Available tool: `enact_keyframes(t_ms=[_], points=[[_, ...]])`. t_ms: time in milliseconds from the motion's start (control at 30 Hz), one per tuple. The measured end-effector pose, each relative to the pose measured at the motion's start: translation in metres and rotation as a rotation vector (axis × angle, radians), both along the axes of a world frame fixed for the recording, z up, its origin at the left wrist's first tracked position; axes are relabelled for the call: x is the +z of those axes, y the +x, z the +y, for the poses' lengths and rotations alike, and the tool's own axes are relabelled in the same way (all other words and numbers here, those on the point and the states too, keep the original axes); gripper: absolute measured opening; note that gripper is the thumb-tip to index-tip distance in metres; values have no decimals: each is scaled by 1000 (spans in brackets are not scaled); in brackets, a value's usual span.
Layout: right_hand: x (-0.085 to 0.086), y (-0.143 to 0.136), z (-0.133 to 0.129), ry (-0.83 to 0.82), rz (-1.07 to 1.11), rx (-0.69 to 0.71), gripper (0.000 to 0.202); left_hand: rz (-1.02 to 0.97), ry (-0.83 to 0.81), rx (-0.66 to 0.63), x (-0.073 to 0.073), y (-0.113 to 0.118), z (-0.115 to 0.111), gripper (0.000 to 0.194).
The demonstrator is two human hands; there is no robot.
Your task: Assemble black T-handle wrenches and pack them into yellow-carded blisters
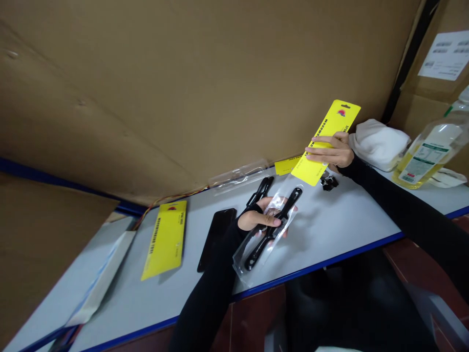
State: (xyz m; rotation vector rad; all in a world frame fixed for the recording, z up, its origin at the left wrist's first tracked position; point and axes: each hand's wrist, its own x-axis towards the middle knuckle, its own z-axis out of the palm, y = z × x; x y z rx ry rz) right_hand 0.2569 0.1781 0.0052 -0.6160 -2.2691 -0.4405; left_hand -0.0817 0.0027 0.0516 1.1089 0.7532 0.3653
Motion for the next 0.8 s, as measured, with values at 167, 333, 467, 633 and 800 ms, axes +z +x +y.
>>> enact_keyframes(t_ms=[167,333,467,633,800], points=[[-3,-3,5,52,-39,85,38,18,2,15,3,0,-3,72],[-1,-11,-5,-16,-49,39,35,46,9,22,7,0,-6,66],[-2,-13,-9,-30,-3,45,35,71,34,45,8,2,-6,58],[-4,-8,-3,-31,-2,62,35,112,19,56,11,3,-7,59],[-5,-16,-11,60,7,128,38,78,27,56,7,2,-3,50]])
